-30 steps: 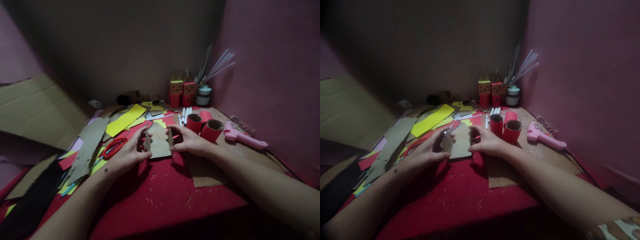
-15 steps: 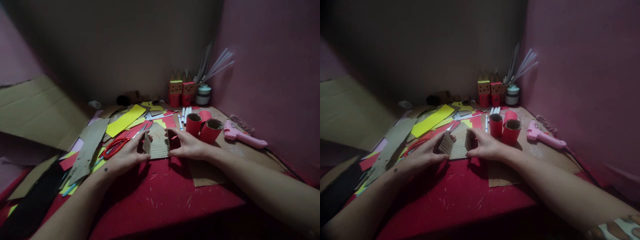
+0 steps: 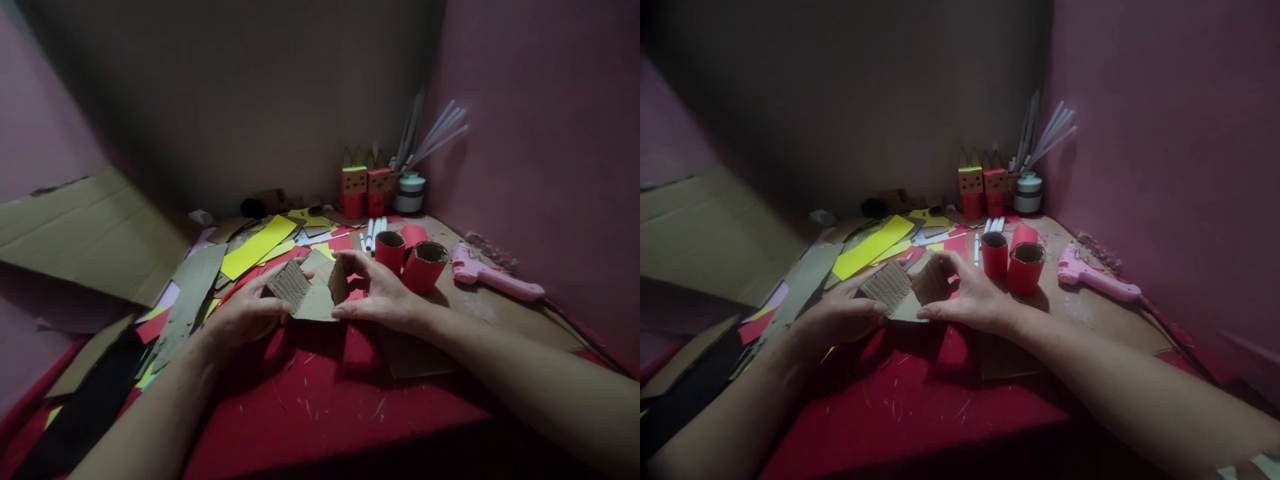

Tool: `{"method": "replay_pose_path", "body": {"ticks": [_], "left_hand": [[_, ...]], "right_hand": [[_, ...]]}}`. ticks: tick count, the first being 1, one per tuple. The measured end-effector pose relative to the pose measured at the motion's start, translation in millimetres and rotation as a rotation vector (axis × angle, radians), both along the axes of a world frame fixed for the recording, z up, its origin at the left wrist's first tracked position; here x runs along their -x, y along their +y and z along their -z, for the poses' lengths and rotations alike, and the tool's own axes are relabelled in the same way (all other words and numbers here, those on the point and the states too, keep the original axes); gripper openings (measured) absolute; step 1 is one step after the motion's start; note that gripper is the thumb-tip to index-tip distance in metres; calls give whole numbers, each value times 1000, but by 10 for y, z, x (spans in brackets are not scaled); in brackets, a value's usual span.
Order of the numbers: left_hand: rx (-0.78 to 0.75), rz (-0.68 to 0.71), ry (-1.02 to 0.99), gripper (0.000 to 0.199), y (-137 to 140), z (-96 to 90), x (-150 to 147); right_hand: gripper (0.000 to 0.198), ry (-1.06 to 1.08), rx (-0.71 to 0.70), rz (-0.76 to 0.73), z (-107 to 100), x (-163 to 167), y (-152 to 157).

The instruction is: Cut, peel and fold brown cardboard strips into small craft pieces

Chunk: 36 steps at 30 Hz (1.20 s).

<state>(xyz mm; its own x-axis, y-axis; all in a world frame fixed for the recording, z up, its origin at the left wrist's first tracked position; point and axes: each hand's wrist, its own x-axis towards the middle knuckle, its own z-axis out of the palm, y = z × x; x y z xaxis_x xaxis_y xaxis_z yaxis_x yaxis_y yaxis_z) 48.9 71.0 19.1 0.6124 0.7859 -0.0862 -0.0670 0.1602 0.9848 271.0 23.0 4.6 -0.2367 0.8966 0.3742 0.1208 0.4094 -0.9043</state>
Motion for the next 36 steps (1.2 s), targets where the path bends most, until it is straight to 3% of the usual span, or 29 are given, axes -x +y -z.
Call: {"method": "replay_pose_path", "body": {"ticks": [5, 9, 14, 21, 29, 36], "left_hand": [[22, 23, -27, 48, 9, -6, -2], [27, -104, 32, 33, -16, -39, -27], [11, -137, 121, 35, -18, -20, -48], [57, -81, 85, 39, 58, 68, -10], [4, -135, 114, 43, 36, 87, -35], [-33, -191, 119, 32, 22, 68, -44]], "right_hand": [[50, 208, 186, -89, 7, 14, 8], [29, 381, 341, -199, 35, 8, 21], [30, 484, 442, -197, 30, -6, 36], [33, 527, 478, -194, 10, -12, 42], [27, 500, 470, -219, 50, -5, 31], [23, 428, 539, -277, 66, 8, 1]]}}
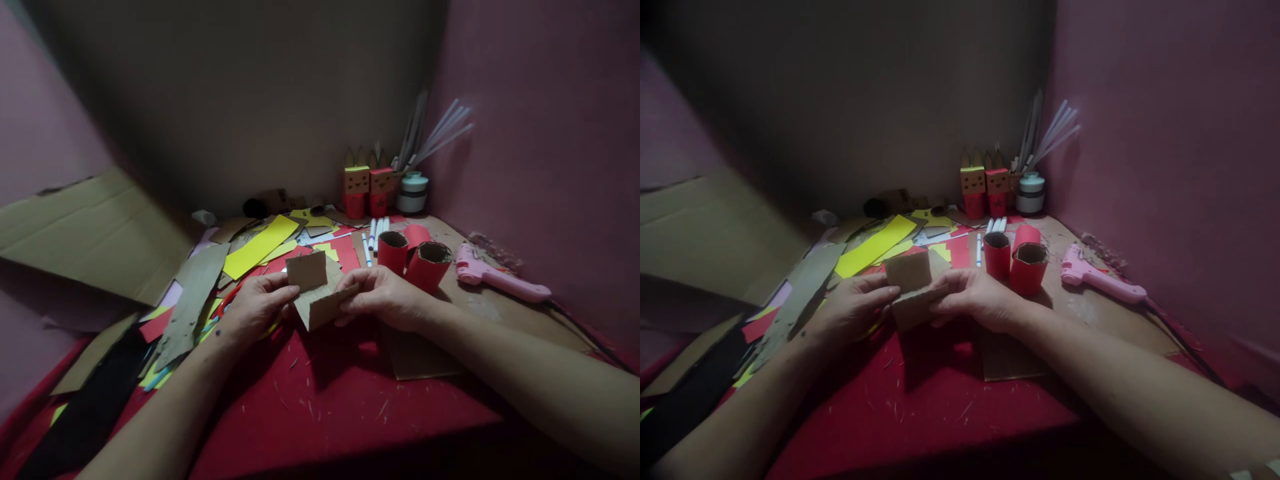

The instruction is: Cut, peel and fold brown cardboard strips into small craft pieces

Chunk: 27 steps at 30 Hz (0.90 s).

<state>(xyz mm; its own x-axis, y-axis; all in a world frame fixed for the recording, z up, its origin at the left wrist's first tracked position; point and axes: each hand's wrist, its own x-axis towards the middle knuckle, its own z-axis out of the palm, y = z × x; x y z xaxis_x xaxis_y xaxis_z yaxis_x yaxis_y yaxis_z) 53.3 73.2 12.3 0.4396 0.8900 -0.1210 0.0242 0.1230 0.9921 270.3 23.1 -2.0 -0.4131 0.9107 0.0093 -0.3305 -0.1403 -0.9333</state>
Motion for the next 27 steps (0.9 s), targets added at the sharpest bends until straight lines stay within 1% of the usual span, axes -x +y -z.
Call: {"method": "replay_pose_path", "body": {"ticks": [2, 5, 9, 13, 15, 17, 19, 21, 23, 24, 25, 27], "left_hand": [[-4, -14, -16, 30, -14, -12, -11], [29, -11, -59, 28, -28, -16, -28], [49, -8, -78, 29, -25, 10, -38], [6, 0, -30, 28, -39, -5, -54], [-69, -6, 31, 27, -56, -65, -52], [-189, -90, 131, 22, -59, -156, -17], [-318, -242, 236, 17, -35, -253, 71], [-440, -413, 336, 21, 21, -323, 209], [-544, -545, 487, 31, 96, -345, 373], [-574, -587, 612, 35, 134, -337, 451], [-575, -605, 680, 37, 170, -321, 522], [-569, -585, 793, 34, 226, -280, 623]], "right_hand": [[21, -49, -25, -17, 7, -6, -3], [20, -104, -58, -42, -1, -15, -10], [20, -132, -48, -56, -25, -21, -22], [17, -115, -63, -41, -21, -23, -19], [14, -107, -87, -3, -8, -25, -14], [13, -93, -108, 30, 7, -29, -10], [13, -84, -115, 41, 22, -33, -11], [12, -96, -110, 33, 30, -32, -15], [11, -116, -93, 25, 29, -24, -22], [11, -124, -82, 23, 25, -18, -25], [11, -131, -73, 24, 20, -11, -28], [11, -131, -68, 48, 7, 0, -31]]}}
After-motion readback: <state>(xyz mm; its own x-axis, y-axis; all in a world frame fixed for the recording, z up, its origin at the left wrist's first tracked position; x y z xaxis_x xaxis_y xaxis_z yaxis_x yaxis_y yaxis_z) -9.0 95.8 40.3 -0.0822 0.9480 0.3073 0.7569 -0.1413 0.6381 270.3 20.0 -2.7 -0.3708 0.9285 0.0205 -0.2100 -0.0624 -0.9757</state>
